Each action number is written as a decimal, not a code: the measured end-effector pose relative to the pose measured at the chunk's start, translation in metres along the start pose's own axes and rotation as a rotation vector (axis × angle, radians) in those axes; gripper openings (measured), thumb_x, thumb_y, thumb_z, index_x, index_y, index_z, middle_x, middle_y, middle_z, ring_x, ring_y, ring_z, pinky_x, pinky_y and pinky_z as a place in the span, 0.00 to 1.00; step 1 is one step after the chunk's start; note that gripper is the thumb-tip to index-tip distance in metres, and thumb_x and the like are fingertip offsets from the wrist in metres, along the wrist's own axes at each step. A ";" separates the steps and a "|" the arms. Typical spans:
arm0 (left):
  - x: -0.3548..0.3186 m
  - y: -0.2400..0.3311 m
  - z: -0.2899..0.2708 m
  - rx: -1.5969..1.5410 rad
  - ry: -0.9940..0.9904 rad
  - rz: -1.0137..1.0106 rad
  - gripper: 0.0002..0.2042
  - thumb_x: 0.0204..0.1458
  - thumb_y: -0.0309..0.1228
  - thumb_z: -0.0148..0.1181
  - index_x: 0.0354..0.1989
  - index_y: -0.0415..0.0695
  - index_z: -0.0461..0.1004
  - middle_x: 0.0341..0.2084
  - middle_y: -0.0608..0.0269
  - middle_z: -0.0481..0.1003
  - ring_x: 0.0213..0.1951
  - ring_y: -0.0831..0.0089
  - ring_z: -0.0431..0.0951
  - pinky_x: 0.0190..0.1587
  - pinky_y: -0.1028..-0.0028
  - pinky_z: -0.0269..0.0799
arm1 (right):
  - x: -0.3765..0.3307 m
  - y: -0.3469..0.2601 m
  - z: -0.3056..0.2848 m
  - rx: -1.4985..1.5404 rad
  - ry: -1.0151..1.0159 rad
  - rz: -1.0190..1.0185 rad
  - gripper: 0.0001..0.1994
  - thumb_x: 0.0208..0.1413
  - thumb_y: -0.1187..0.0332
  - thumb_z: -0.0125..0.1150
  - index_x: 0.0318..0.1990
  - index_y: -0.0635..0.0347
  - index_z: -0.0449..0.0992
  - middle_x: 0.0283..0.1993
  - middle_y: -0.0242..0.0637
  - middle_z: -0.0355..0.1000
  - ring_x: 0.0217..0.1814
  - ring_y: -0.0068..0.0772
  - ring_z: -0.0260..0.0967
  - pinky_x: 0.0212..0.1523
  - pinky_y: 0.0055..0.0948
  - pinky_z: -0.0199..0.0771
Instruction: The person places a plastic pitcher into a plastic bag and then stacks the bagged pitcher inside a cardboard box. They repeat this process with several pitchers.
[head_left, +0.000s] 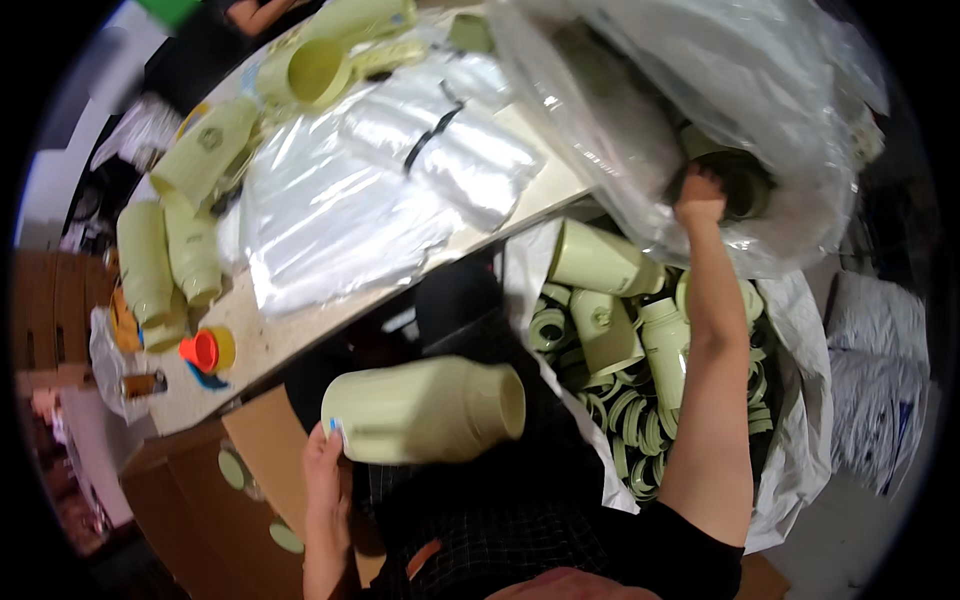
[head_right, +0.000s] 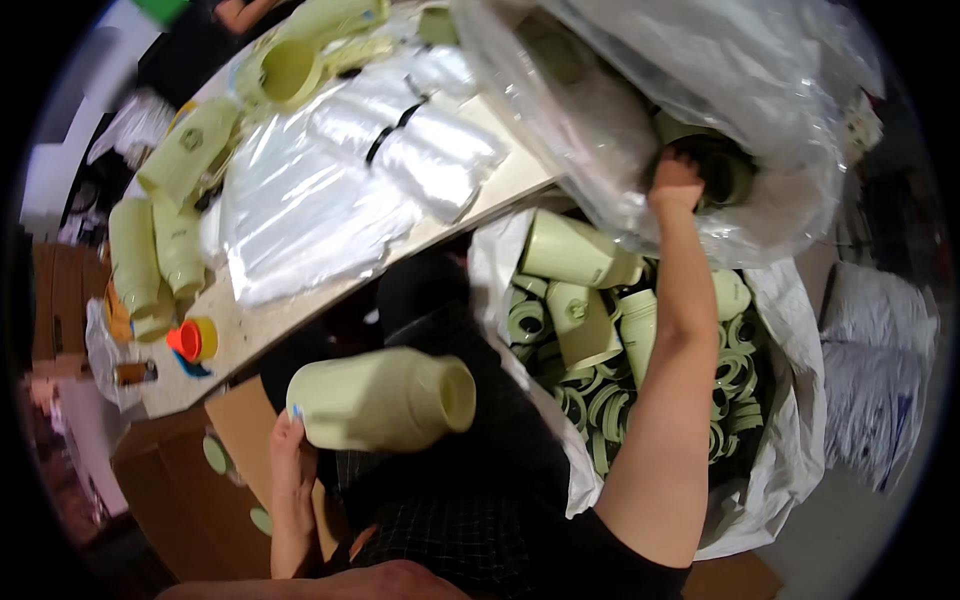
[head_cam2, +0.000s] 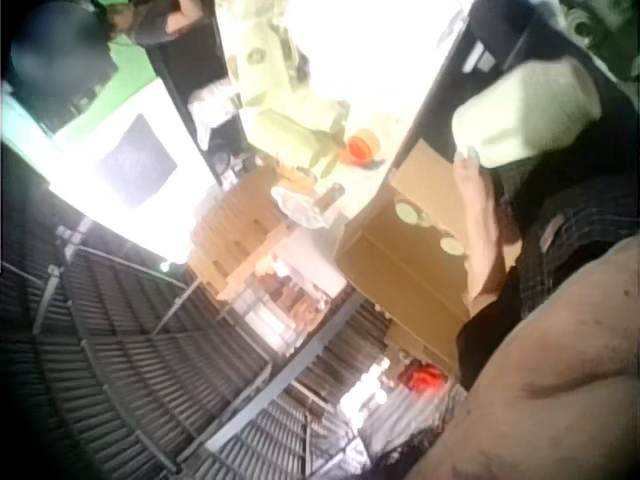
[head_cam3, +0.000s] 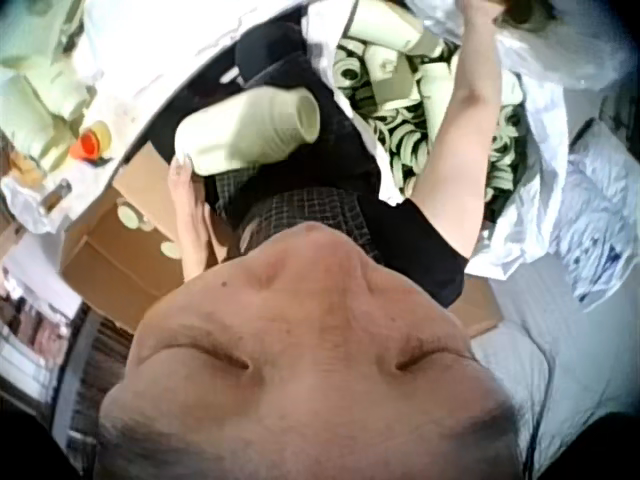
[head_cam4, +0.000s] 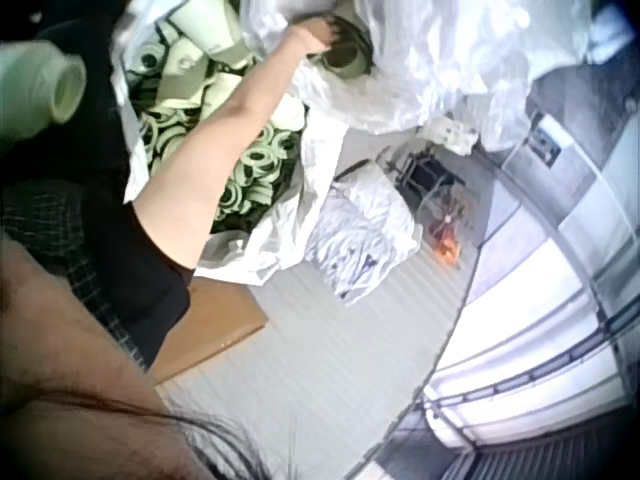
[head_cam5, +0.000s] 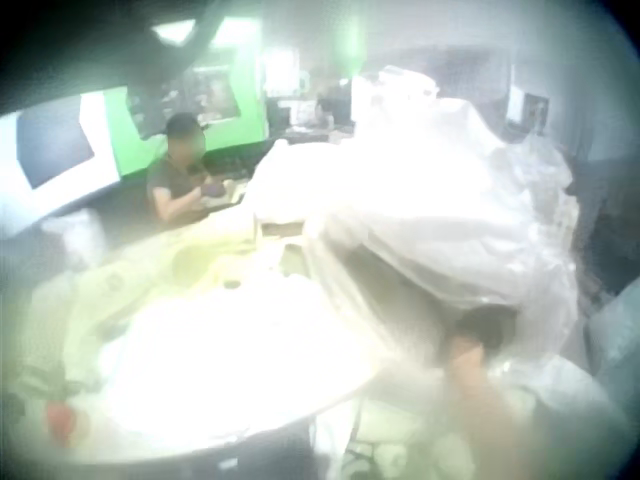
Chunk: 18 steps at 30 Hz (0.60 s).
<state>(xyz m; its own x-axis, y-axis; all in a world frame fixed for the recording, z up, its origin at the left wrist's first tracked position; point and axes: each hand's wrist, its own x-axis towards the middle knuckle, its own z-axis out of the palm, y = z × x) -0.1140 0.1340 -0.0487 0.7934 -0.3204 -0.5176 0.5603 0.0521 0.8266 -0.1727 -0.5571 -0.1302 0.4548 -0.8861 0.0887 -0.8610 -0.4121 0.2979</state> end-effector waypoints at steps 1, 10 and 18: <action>0.000 0.003 0.014 -0.079 0.084 -0.022 0.21 0.65 0.34 0.52 0.62 0.34 0.66 0.55 0.54 0.75 0.57 0.63 0.75 0.62 0.63 0.68 | -0.011 -0.001 -0.003 -0.086 0.104 -0.039 0.29 0.47 0.64 0.68 0.58 0.46 0.66 0.60 0.40 0.66 0.61 0.47 0.66 0.50 0.46 0.76; 0.008 -0.007 0.025 -0.249 0.087 -0.045 0.16 0.66 0.34 0.49 0.55 0.37 0.70 0.53 0.52 0.76 0.54 0.62 0.77 0.56 0.60 0.76 | -0.258 -0.042 -0.109 1.919 -0.156 -0.661 0.50 0.55 0.33 0.55 0.74 0.61 0.49 0.74 0.50 0.51 0.77 0.47 0.46 0.75 0.44 0.45; 0.009 0.078 0.015 0.418 0.380 0.875 0.20 0.60 0.39 0.55 0.53 0.35 0.71 0.50 0.51 0.75 0.51 0.60 0.77 0.52 0.57 0.74 | -0.413 -0.102 -0.129 2.274 -0.385 -0.465 0.33 0.61 0.57 0.59 0.69 0.63 0.56 0.65 0.47 0.59 0.69 0.43 0.56 0.70 0.39 0.52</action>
<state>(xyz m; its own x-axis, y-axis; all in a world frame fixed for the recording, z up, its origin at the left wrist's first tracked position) -0.0672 0.1208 0.0146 0.9459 -0.0057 0.3243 -0.3167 -0.2324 0.9196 -0.2434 -0.1214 -0.0746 0.8046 -0.5731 0.1555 0.3398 0.2295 -0.9121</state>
